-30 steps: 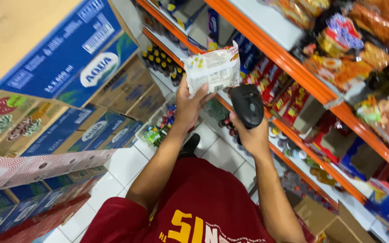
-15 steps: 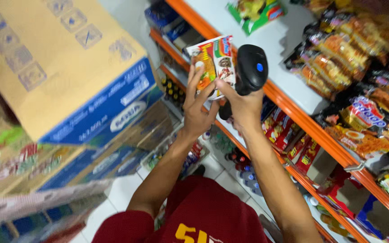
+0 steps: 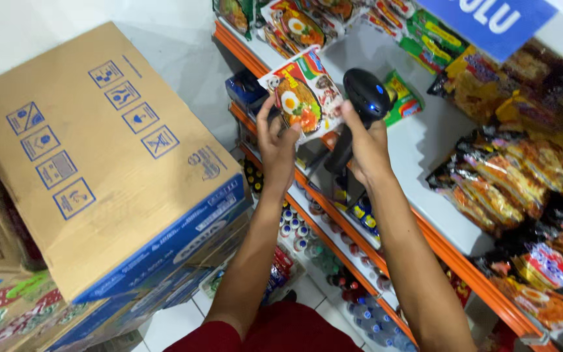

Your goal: The person uses a handheld scanner to scan the barcodes of various retail items, including green packaged sanitary products and multiple flavors of instant noodles, placing the scanned items into a white plastic basket and a cardboard box.

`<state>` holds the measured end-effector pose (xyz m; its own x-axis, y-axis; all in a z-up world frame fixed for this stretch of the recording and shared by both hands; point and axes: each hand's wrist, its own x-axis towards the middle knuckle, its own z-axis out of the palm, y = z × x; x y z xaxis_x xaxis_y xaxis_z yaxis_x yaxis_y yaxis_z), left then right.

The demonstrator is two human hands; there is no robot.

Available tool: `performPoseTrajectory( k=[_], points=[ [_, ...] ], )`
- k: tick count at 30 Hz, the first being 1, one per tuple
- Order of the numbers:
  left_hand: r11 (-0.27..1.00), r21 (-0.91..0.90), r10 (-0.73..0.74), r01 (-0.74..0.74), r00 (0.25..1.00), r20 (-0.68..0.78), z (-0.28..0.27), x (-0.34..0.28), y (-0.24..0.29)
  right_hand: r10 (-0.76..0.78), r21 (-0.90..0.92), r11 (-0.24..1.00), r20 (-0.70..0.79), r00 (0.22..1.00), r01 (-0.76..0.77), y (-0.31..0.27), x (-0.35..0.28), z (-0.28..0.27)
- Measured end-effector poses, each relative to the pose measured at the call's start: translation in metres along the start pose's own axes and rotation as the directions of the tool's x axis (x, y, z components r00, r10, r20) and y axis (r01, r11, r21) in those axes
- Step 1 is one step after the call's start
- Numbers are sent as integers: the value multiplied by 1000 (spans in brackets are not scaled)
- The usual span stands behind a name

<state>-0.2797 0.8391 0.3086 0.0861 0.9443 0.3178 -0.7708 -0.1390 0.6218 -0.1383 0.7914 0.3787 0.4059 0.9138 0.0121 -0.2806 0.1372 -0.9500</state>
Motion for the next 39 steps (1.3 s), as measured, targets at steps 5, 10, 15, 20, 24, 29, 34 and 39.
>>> performPoseTrajectory(
  k=[5,10,15,20,24,29,34,39],
  points=[
    [947,276,199,-166,975,-97,1,70,-22,92,-29,995,23,996,-91,15,14,-3],
    [946,257,233,-198,966,-113,6,128,-43,95,-37,995,39,995,-93,32,26,-9],
    [818,559,290,-136,936,-198,17,163,-55,61,-123,991,41,997,-56,34,26,-12],
    [460,875,453,-150,887,-86,23,178,-53,43,-142,989,78,996,-32,30,24,-13],
    [402,855,631,-328,776,0,16,162,-50,62,-161,986,67,996,-50,31,23,-14],
    [911,408,92,-65,995,-45,-7,48,-38,34,-526,846,224,974,91,15,31,3],
    [958,85,-278,273,959,56,-28,30,-51,-120,-659,464,615,780,591,-1,40,35],
    [975,205,145,-87,945,-292,-32,76,-33,-47,-570,481,742,669,666,-36,84,61]
  ],
)
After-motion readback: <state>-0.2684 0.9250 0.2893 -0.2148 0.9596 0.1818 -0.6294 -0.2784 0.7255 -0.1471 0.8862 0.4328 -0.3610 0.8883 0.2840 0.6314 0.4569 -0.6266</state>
